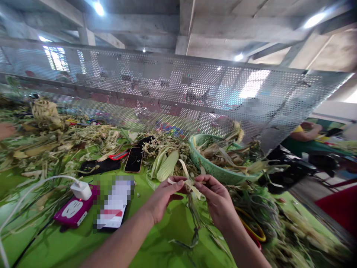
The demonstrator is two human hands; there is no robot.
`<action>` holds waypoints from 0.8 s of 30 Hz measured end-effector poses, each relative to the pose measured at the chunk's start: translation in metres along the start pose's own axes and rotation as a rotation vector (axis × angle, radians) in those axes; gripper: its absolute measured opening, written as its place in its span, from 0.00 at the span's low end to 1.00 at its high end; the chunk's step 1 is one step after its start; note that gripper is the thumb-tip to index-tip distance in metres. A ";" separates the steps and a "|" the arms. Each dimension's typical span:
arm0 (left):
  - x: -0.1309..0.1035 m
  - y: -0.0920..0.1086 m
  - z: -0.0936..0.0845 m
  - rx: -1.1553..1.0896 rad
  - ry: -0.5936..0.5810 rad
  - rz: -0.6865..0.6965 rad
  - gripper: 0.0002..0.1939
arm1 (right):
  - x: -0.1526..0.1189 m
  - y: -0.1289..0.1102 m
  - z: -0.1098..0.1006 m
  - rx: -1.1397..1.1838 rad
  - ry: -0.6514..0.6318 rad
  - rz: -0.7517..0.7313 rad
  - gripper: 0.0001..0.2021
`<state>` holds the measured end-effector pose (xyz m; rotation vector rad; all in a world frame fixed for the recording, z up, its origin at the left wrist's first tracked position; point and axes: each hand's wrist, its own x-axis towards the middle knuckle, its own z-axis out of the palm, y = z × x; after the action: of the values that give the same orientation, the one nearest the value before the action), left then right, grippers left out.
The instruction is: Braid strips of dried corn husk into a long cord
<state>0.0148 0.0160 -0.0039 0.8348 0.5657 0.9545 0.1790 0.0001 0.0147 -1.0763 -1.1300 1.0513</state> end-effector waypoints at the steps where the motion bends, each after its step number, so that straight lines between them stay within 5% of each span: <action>1: 0.000 -0.001 0.001 0.022 -0.004 -0.006 0.21 | 0.000 0.001 0.000 -0.003 -0.002 -0.005 0.12; 5: -0.002 -0.003 0.005 0.123 -0.041 0.009 0.21 | 0.000 0.003 -0.001 -0.111 -0.026 -0.050 0.10; 11: 0.002 -0.003 0.003 0.296 0.070 0.098 0.17 | -0.003 -0.008 0.000 -0.532 0.024 -0.361 0.05; 18: 0.006 -0.004 -0.001 0.335 0.100 0.163 0.15 | -0.011 -0.009 0.011 -0.652 -0.168 -0.349 0.01; 24: 0.007 -0.013 0.001 0.422 0.061 0.223 0.11 | -0.014 -0.014 0.013 -0.769 -0.198 -0.439 0.08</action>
<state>0.0249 0.0178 -0.0150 1.2693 0.7530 1.0833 0.1658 -0.0144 0.0274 -1.2313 -1.9122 0.3652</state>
